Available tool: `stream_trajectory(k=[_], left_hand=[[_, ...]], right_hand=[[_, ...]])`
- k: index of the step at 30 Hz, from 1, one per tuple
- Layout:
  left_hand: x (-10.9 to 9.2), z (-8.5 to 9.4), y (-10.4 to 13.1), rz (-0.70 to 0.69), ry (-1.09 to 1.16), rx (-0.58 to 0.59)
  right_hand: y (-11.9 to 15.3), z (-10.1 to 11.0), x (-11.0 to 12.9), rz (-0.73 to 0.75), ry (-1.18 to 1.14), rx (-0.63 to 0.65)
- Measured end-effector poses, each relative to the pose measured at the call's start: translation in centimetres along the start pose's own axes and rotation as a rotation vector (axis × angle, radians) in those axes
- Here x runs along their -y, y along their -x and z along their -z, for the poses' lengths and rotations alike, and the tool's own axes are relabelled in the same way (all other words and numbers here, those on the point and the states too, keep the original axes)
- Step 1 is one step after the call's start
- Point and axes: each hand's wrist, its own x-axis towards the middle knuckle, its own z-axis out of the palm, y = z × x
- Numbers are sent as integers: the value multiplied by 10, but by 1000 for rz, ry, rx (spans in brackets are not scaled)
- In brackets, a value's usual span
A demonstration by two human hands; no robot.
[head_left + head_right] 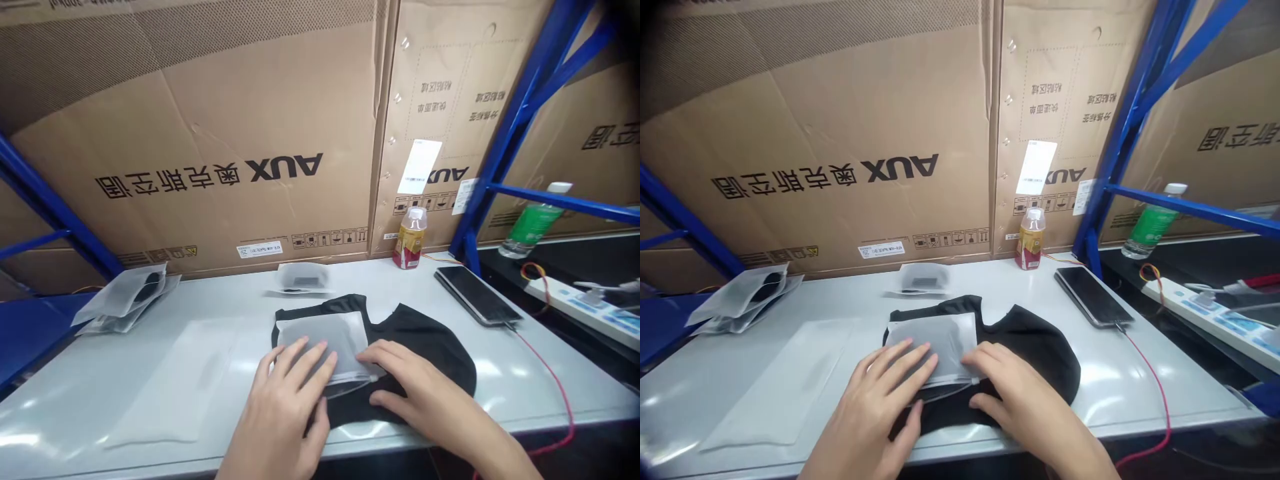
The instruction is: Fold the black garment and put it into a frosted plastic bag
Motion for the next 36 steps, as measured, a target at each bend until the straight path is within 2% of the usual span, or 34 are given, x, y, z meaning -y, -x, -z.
stream_trajectory(k=[2, 5, 8, 10, 18, 24, 28, 32, 36], left_hand=[[-14, -3, -6, -59, 11, -46], [-31, -17, -17, -105, 33, -141], [-37, -29, -29, -58, 69, -247], [-37, -30, -34, -54, 81, -264], [-28, -17, -28, -160, 21, -388], [-4, -7, -17, -253, -41, -435], [3, -7, -17, -302, -66, -461], [4, -6, -25, -200, -27, -467], [6, -4, -34, -146, 72, -382]], right_hand=[[3, 2, -9, 32, -44, -42], [4, -2, -12, 80, -41, -157], [4, -3, -6, 138, -73, -194], [5, -3, -1, 175, -89, -186], [7, -6, 14, 188, -4, -408], [9, 3, 24, 198, 50, -397], [6, 6, 27, 187, 27, -381], [4, 10, 26, 129, -8, -407], [4, 14, 17, 73, -22, -403]])
